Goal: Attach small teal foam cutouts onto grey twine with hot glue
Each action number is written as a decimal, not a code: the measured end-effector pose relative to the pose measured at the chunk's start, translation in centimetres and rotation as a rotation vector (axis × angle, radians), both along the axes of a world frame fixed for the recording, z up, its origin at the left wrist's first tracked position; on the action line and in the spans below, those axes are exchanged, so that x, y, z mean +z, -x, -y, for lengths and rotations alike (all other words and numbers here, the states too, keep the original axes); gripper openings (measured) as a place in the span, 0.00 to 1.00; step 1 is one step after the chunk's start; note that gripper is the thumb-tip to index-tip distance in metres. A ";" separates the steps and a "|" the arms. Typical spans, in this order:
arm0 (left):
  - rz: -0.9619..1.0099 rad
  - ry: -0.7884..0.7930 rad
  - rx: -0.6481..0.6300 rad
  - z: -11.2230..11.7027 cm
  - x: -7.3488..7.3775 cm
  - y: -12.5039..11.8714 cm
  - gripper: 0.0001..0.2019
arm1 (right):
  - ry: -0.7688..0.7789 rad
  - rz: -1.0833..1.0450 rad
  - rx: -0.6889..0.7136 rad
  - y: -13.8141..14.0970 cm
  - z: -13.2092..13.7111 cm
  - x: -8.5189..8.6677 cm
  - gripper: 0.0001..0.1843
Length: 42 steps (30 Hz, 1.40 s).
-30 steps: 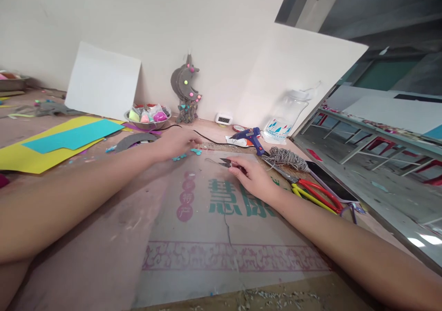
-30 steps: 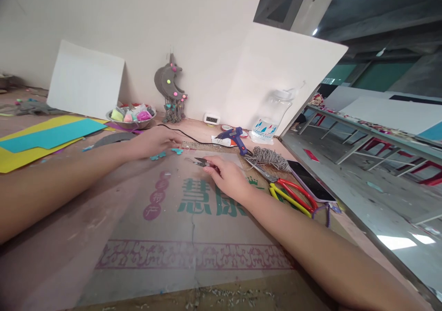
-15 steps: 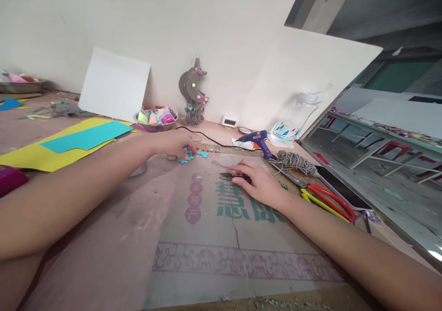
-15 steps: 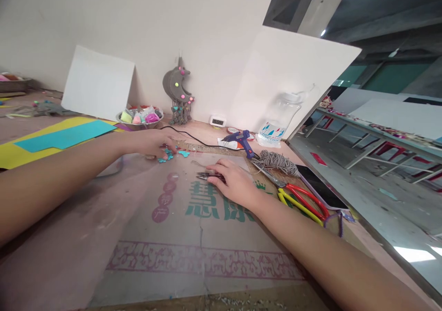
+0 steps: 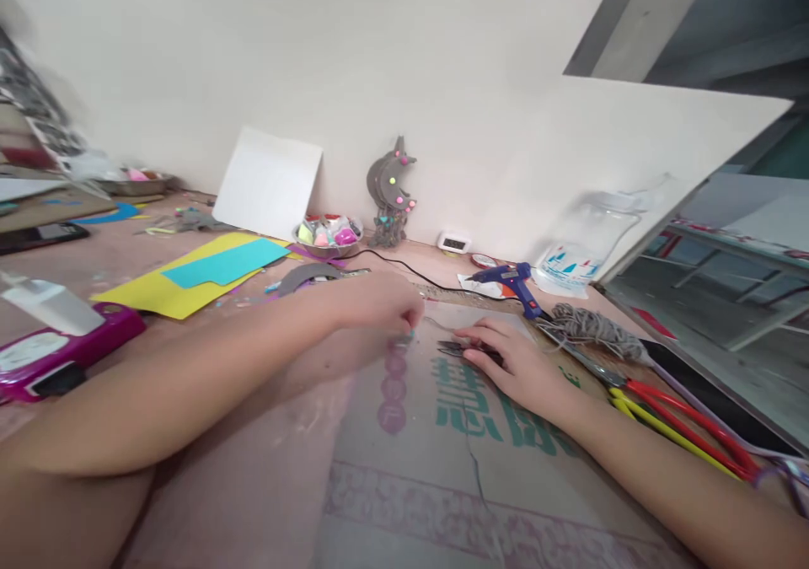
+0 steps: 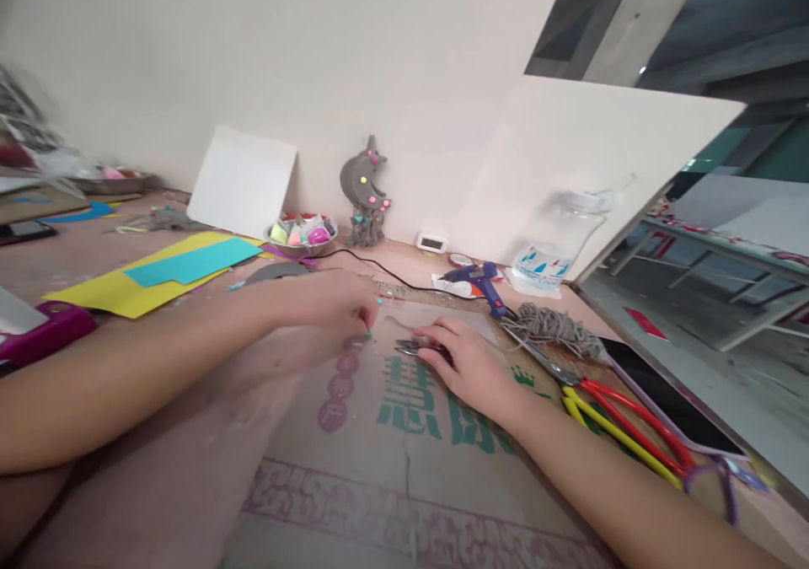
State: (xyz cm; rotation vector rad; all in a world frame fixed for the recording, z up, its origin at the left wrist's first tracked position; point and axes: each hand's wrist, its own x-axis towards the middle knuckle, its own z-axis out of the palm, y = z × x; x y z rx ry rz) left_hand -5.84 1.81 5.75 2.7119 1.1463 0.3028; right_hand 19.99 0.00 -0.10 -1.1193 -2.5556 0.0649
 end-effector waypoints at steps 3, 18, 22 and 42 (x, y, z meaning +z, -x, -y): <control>-0.114 0.170 -0.113 0.3 0.5 0.2 0.09 | -0.006 0.014 -0.003 -0.1 -0.2 -0.1 0.17; -0.450 0.077 0.447 -4.5 -0.5 7.8 0.11 | -0.039 -0.074 0.010 0.0 0.2 0.9 0.16; -0.385 -0.050 0.512 -3.2 1.9 6.9 0.11 | 0.009 -0.222 -0.036 -0.4 0.5 2.4 0.16; 0.089 0.290 0.051 0.1 -2.8 1.8 0.15 | 0.776 -1.183 0.123 5.1 1.2 6.4 0.13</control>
